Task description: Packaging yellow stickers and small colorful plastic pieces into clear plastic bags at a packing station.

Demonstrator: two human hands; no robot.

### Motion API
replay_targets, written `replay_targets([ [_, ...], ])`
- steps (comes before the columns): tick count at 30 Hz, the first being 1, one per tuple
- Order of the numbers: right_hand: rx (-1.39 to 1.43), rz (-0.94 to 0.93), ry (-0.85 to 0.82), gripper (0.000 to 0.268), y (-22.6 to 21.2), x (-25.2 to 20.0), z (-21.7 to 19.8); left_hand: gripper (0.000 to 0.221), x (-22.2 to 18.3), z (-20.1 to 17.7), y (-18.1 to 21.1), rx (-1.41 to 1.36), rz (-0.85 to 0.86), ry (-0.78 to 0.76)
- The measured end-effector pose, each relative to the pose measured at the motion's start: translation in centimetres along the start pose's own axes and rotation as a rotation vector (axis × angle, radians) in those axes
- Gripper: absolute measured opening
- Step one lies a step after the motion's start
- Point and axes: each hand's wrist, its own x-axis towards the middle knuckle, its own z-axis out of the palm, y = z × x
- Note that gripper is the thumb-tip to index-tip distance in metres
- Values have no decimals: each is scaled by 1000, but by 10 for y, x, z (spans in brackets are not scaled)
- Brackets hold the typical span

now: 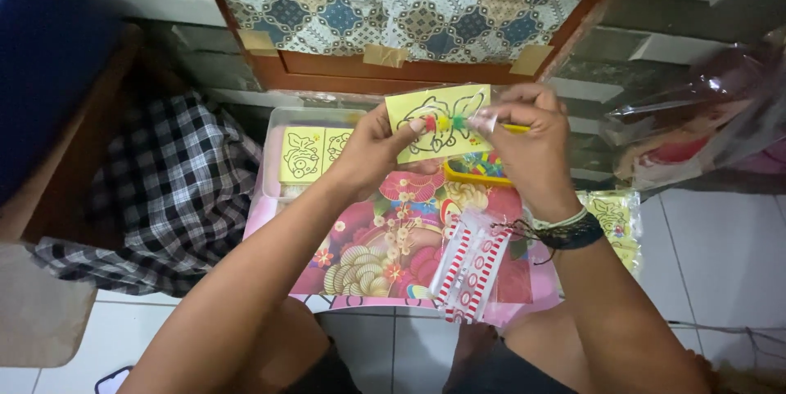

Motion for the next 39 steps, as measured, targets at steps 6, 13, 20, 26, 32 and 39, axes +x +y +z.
replay_targets([
  [6,-174,-140,-127,15,-18,-2,7,36,0,-7,-4,-40,5,57],
  [13,35,-52,-283,76,-29,-3,-2,33,0,-12,-1,-49,35,94],
  [20,-167,-281,-364,49,15,-3,4,32,1,-10,-3,-12,34,88],
  [26,-103,-225,-318,17,8,-4,4,25,-1,-10,2,-7,65,81],
  [32,-106,-172,-216,28,25,-1,12,28,4,-26,4,49,124,99],
  [39,-35,-150,-152,28,21,3,27,27,-2,-54,21,82,203,145],
])
